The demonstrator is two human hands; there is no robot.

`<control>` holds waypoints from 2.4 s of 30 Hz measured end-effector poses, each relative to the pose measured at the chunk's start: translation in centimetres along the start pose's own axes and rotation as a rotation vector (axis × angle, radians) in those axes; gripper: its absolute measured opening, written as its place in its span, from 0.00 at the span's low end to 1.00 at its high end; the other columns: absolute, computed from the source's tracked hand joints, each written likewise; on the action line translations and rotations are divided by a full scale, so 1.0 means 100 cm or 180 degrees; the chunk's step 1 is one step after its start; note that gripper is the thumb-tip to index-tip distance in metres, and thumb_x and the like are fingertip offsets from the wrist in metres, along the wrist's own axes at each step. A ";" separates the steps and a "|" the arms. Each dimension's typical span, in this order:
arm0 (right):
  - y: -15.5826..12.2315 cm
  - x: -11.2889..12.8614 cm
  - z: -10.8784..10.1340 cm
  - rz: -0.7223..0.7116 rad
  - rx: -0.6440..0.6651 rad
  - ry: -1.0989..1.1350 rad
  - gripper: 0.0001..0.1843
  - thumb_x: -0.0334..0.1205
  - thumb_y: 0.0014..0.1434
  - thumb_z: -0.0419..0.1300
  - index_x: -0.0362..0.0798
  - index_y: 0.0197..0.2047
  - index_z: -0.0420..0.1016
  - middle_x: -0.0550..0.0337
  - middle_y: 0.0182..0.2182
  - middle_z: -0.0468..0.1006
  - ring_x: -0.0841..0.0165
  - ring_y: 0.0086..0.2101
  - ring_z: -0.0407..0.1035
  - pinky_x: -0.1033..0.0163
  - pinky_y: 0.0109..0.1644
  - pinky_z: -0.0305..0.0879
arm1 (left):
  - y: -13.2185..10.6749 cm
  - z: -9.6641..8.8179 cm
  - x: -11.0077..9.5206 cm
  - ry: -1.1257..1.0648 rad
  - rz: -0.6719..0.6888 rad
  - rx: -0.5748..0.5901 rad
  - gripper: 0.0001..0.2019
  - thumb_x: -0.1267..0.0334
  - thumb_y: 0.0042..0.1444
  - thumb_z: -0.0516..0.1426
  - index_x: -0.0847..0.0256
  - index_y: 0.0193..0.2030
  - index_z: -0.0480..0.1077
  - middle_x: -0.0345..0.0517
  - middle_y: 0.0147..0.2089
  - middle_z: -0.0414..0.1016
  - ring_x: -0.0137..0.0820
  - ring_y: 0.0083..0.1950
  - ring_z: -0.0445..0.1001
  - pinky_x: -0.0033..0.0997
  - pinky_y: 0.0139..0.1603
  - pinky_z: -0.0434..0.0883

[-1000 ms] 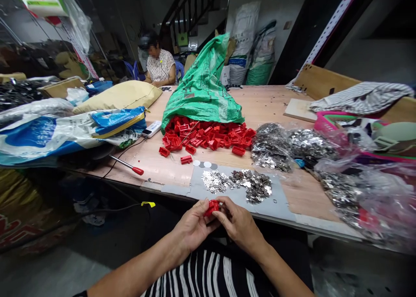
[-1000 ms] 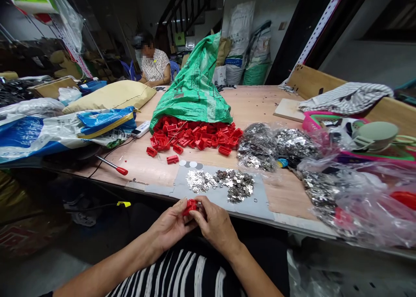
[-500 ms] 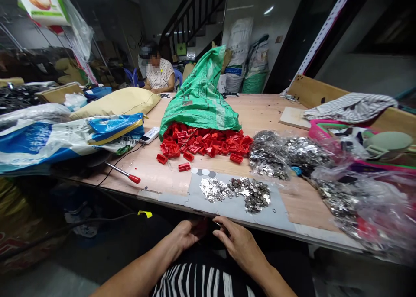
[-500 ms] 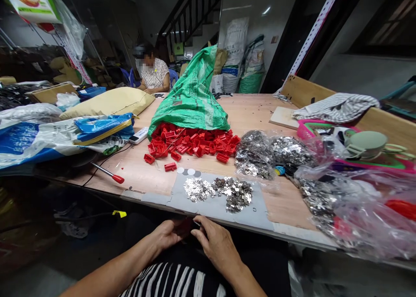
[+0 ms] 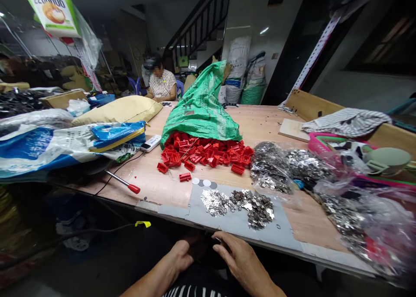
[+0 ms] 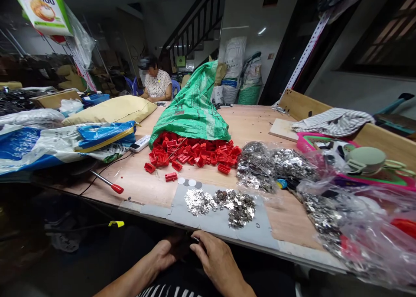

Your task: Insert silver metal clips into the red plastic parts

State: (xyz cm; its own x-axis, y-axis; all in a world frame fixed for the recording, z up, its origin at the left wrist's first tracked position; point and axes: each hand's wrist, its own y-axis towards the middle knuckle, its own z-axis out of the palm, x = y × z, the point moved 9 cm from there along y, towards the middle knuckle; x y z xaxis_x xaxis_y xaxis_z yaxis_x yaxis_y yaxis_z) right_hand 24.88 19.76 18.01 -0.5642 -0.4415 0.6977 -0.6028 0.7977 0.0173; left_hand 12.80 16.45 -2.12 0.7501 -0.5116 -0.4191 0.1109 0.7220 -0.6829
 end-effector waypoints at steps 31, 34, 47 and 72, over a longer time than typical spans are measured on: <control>0.208 0.045 0.014 -0.0442 0.0147 -0.1384 0.14 0.33 0.58 0.57 0.48 0.49 0.70 0.52 0.47 0.72 0.61 0.47 0.68 0.59 0.48 0.62 | 0.000 0.009 0.003 0.0062 0.0023 0.0008 0.15 0.72 0.47 0.60 0.66 0.44 0.69 0.47 0.30 0.75 0.35 0.29 0.75 0.36 0.36 0.67; 0.200 0.047 0.010 -0.0471 0.0102 -0.1315 0.12 0.36 0.59 0.56 0.48 0.47 0.71 0.52 0.45 0.73 0.61 0.46 0.68 0.59 0.47 0.61 | 0.002 0.008 0.004 0.0117 0.0033 0.0019 0.14 0.71 0.48 0.59 0.66 0.44 0.70 0.49 0.31 0.76 0.36 0.30 0.76 0.36 0.37 0.67; 0.072 0.045 -0.008 -0.0012 0.0257 0.0703 0.09 0.45 0.59 0.58 0.48 0.35 0.70 0.65 0.28 0.70 0.71 0.28 0.60 0.66 0.33 0.54 | -0.092 0.065 -0.039 0.1232 0.0333 0.1715 0.18 0.60 0.51 0.64 0.66 0.47 0.74 0.57 0.50 0.74 0.36 0.46 0.76 0.33 0.47 0.67; 0.012 -0.011 -0.049 0.0664 -0.0315 -0.0264 0.08 0.41 0.62 0.53 0.51 0.39 0.73 0.60 0.34 0.79 0.66 0.35 0.71 0.64 0.39 0.62 | -0.119 0.094 -0.052 0.0277 0.0652 0.0721 0.12 0.66 0.53 0.63 0.61 0.37 0.62 0.50 0.43 0.76 0.36 0.45 0.77 0.41 0.44 0.74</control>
State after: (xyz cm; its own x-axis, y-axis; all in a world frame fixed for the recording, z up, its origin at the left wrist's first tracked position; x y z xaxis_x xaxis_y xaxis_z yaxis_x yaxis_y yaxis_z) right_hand 27.49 23.24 20.81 -0.7175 -0.2920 0.6323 -0.4126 0.9097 -0.0481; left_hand 13.72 14.84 13.80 0.7143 -0.3757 -0.5905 0.1129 0.8945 -0.4325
